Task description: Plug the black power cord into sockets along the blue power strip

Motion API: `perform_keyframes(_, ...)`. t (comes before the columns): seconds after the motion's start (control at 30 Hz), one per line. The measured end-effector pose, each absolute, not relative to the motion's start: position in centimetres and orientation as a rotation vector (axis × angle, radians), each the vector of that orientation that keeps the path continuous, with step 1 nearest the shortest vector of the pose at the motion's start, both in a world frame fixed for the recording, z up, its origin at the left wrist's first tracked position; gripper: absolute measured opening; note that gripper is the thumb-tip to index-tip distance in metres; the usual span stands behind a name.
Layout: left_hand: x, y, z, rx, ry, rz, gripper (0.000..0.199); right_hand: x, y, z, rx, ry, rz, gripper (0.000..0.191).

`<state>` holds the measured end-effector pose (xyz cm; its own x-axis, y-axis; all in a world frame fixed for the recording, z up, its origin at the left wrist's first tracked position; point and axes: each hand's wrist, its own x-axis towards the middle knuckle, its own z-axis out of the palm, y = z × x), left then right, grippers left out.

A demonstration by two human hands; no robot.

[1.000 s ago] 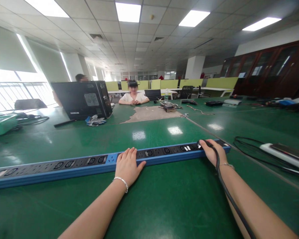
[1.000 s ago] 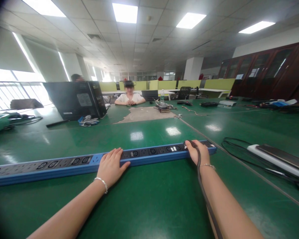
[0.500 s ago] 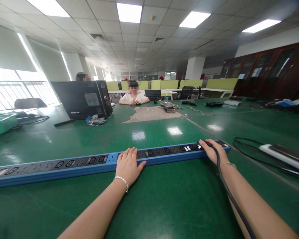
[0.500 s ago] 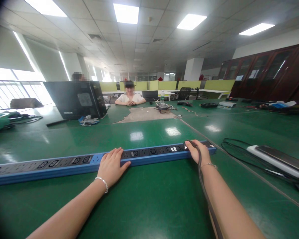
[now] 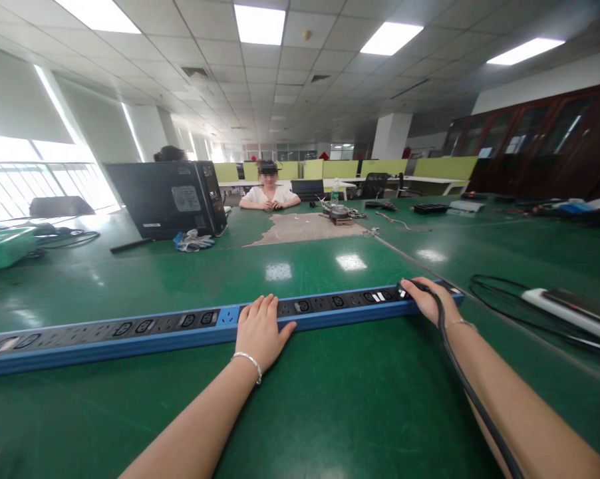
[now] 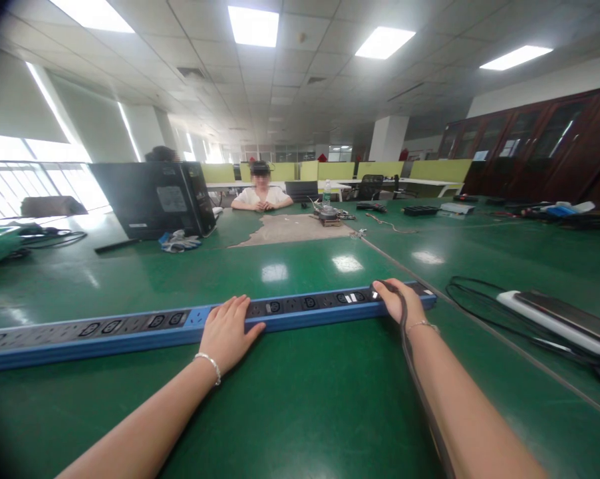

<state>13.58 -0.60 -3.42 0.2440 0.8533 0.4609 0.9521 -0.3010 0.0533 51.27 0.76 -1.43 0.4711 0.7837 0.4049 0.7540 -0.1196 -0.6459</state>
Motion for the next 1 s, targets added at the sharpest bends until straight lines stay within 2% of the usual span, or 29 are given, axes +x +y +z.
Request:
perform_keyframes(0.6, 13.7, -0.7, -3.3, -2.292, -1.688, -0.616, 0.055, 49.8, 0.8, -4.7, -1.696, -1.357, -0.385, 0.048)
perform_keyframes(1.0, 13.6, -0.6, -3.4, -2.293, -1.700, -0.608, 0.057, 50.1, 0.5, -5.1, -1.824, -1.282, -0.440, 0.045)
